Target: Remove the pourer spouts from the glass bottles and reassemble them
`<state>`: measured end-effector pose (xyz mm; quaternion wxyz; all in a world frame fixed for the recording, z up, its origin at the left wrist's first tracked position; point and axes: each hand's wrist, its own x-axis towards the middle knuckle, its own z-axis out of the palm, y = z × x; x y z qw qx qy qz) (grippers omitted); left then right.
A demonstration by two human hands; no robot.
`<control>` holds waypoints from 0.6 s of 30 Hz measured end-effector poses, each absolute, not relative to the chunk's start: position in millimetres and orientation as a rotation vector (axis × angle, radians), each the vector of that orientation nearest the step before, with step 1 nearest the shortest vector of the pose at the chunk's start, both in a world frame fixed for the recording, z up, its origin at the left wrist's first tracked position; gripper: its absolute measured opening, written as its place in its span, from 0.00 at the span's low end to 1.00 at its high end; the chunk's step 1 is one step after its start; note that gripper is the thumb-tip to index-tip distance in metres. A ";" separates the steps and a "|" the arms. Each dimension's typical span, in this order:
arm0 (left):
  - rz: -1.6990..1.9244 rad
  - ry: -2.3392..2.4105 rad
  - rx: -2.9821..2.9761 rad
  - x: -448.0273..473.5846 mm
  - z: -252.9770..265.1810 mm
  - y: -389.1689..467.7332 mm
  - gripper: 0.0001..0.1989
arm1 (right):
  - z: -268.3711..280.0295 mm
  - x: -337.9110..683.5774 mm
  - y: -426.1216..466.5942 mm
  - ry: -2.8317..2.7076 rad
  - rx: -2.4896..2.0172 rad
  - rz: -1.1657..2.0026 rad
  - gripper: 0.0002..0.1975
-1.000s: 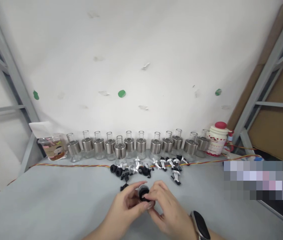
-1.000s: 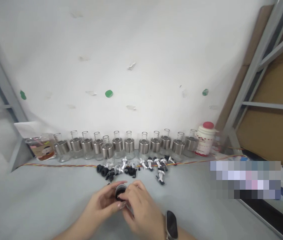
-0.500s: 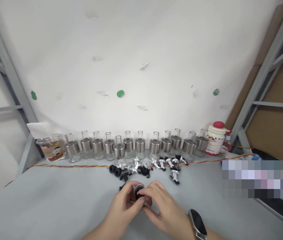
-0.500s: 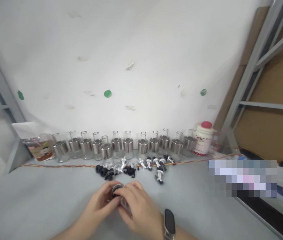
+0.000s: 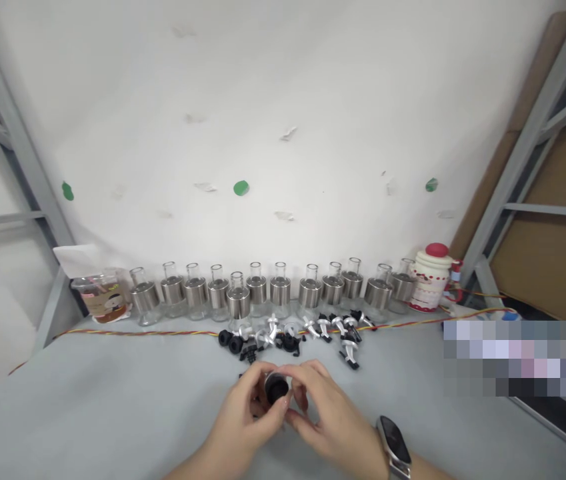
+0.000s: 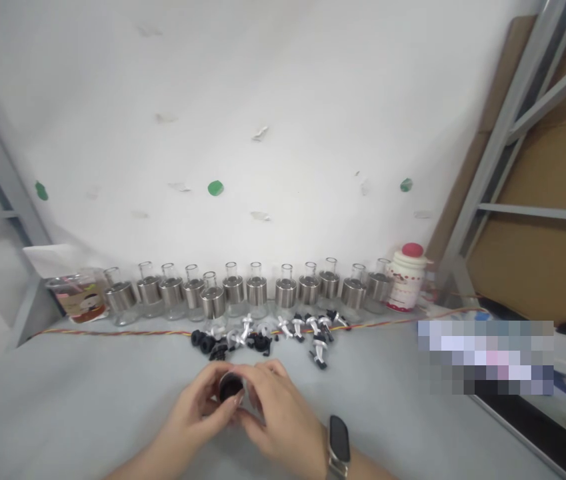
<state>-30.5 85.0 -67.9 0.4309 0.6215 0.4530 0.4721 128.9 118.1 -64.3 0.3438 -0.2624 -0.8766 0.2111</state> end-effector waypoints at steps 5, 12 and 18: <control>1.208 1.061 1.546 -29.7 -67.2 85.6 0.08 | -62.2 127.7 117.1 -2.264 -0.704 0.621 0.23; 1.215 0.961 1.445 -29.7 -66.0 83.7 0.10 | -61.4 127.2 117.1 -2.258 -0.696 0.657 0.24; 1.210 1.029 1.440 -30.5 -70.8 86.5 0.10 | -65.1 128.8 118.3 -2.265 -0.695 0.643 0.27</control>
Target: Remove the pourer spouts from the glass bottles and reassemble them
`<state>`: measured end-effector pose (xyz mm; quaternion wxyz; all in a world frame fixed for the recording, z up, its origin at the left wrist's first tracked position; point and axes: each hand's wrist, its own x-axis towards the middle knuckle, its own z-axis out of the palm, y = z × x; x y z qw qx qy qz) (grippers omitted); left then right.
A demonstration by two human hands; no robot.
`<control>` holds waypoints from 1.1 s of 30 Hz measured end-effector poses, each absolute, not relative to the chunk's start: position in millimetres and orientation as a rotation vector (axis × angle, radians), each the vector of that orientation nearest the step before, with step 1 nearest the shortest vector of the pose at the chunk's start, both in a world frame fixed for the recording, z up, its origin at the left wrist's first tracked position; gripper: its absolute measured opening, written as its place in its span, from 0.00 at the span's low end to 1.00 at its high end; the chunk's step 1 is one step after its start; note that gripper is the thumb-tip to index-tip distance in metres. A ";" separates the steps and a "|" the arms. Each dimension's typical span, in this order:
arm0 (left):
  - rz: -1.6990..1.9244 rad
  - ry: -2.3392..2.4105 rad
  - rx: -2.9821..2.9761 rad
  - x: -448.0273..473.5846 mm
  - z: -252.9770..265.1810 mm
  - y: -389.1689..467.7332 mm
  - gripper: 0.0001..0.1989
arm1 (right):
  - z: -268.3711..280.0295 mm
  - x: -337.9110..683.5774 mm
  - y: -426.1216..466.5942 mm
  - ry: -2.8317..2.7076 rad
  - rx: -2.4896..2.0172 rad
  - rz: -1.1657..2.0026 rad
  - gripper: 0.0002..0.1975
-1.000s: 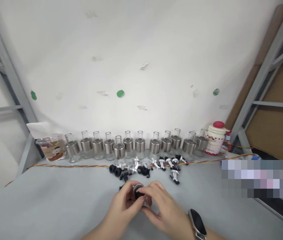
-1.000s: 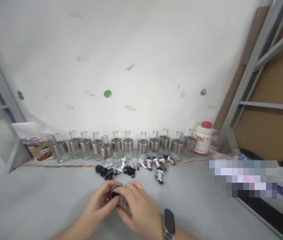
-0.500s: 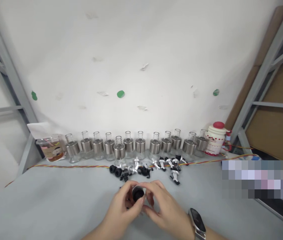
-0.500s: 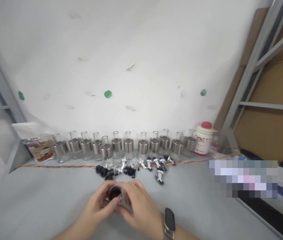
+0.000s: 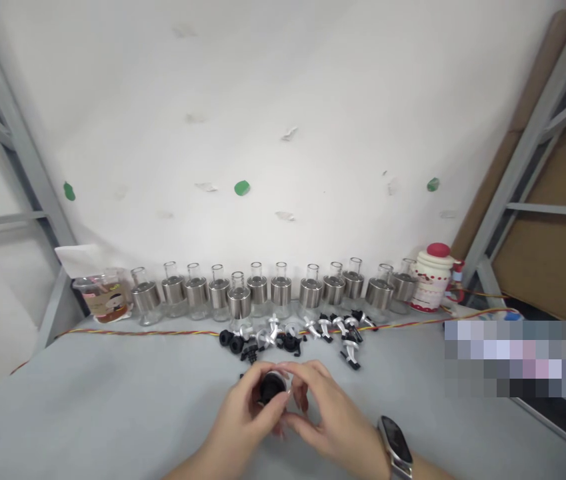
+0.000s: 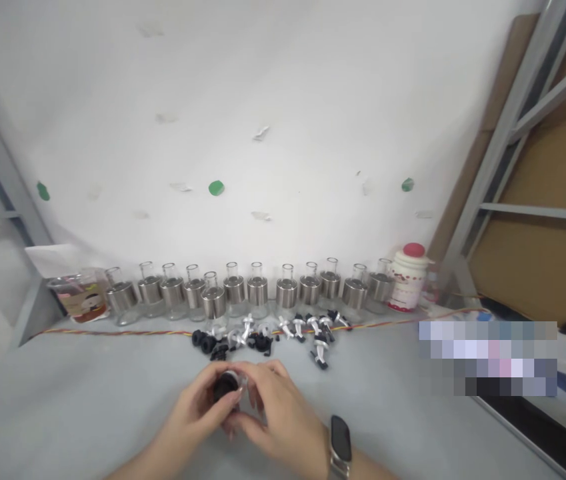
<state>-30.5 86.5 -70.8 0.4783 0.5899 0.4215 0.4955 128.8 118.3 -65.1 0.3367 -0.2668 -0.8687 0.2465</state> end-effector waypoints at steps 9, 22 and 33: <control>1.206 1.188 1.606 -30.7 -64.1 85.1 0.06 | -73.4 131.5 120.9 -2.294 -0.671 0.610 0.30; 1.091 1.020 1.515 -30.5 -64.6 81.7 0.12 | -67.3 133.0 121.2 -2.299 -0.664 0.673 0.25; 1.155 0.906 1.264 -29.7 -67.4 88.8 0.17 | -64.1 126.8 123.4 -1.836 -0.667 1.310 0.15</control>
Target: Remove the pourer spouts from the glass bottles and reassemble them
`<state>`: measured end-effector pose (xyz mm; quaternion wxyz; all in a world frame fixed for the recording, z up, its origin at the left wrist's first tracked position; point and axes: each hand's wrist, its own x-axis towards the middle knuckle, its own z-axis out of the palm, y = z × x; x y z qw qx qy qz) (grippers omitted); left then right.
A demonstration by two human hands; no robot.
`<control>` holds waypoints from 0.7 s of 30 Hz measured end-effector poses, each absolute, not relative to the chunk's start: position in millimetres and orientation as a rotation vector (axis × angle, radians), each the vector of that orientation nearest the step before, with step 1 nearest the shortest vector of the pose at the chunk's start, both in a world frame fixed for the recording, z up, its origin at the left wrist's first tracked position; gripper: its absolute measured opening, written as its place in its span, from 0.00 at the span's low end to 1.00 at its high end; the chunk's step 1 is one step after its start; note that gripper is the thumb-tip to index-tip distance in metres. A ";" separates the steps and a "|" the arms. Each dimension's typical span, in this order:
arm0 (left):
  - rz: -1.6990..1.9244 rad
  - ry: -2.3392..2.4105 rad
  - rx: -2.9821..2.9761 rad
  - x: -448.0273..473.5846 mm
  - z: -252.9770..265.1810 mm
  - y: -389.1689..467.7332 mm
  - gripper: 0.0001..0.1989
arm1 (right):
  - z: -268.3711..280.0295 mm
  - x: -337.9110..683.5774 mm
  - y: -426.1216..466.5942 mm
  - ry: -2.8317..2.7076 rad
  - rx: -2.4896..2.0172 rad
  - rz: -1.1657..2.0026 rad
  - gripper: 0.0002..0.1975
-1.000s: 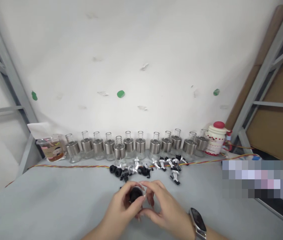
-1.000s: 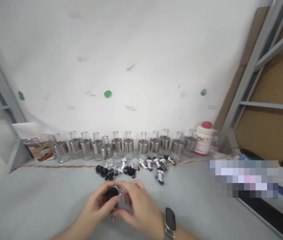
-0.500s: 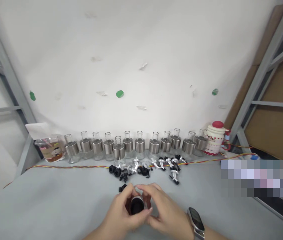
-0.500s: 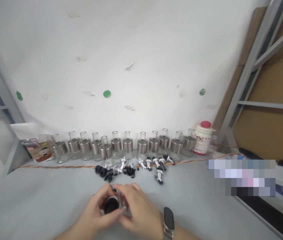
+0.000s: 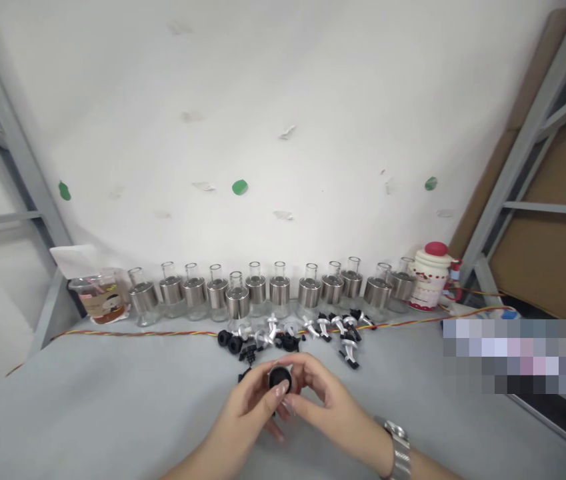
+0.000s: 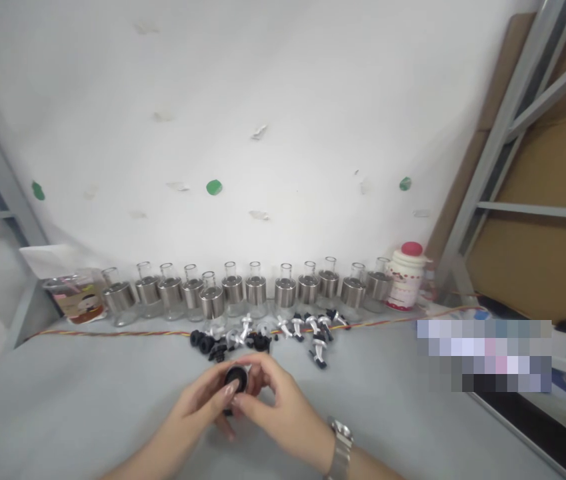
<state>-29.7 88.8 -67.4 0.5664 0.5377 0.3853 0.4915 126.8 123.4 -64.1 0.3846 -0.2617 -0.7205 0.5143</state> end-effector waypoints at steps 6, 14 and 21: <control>1.188 0.903 1.189 -31.2 -68.7 91.1 0.16 | -66.7 128.0 127.9 -1.725 -0.564 1.496 0.13; 1.164 0.778 1.025 -31.2 -73.3 87.0 0.15 | -67.3 129.1 133.6 -1.692 -0.588 1.457 0.11; 1.205 0.783 0.943 -30.4 -70.5 85.0 0.16 | -63.5 132.4 133.6 -1.701 -0.527 1.518 0.12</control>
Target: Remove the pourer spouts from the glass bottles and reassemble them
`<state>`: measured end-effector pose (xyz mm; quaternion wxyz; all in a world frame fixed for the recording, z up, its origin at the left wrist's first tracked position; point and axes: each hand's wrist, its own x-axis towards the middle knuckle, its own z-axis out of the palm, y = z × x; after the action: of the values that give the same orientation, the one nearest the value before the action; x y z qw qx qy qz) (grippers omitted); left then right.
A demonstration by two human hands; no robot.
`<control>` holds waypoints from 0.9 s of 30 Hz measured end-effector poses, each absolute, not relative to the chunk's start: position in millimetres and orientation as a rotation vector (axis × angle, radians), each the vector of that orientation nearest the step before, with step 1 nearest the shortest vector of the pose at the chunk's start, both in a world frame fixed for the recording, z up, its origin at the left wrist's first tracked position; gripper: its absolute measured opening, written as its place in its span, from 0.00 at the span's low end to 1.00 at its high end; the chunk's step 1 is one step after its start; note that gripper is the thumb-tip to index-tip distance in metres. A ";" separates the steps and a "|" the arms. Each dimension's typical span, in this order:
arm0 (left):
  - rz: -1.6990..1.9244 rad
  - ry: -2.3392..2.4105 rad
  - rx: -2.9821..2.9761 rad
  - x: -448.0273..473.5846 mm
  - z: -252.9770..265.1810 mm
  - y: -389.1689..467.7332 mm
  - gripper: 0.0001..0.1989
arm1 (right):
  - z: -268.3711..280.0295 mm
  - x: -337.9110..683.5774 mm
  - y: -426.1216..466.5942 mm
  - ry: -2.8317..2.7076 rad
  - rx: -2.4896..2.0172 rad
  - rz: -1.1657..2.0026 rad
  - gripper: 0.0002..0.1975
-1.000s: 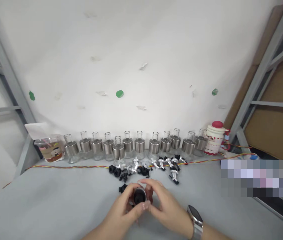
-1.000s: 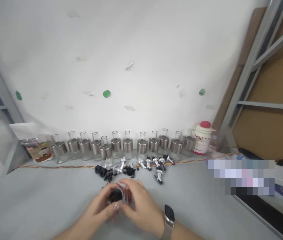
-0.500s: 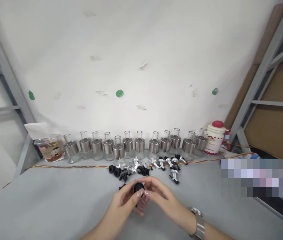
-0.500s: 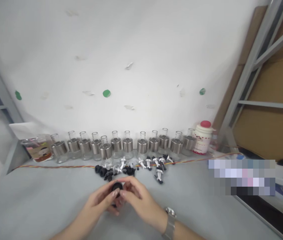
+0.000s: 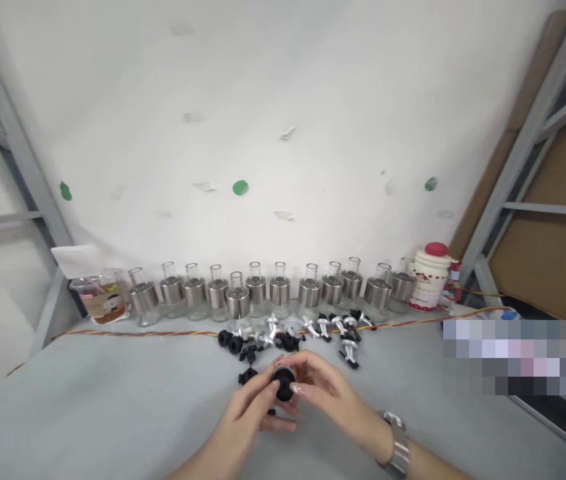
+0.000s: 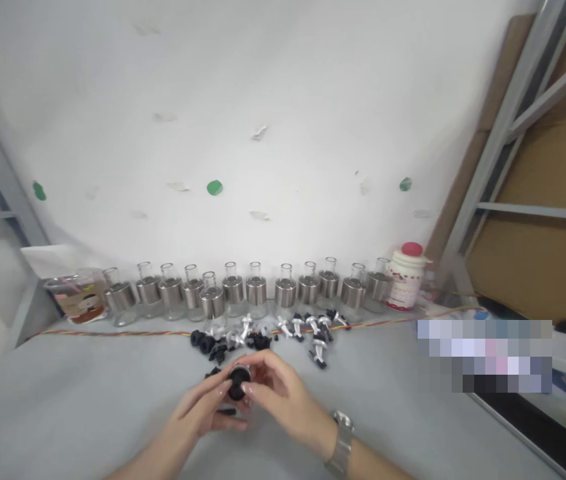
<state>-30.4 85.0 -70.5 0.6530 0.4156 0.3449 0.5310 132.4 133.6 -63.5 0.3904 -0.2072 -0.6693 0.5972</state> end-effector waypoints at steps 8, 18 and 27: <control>1.209 0.746 0.957 -32.7 -72.3 85.1 0.17 | -64.2 131.7 135.5 -1.731 -0.561 1.490 0.12; 1.173 0.780 1.031 -29.5 -77.3 84.7 0.17 | -65.3 134.5 132.7 -1.859 -0.544 1.353 0.11; 1.100 0.848 1.205 -28.1 -74.9 83.3 0.18 | -62.3 134.2 129.1 -1.961 -0.576 1.233 0.11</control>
<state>-28.1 83.3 -74.9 0.6063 0.5211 0.3666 0.4759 134.2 129.1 -62.3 0.3685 -0.2243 -0.7637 0.4803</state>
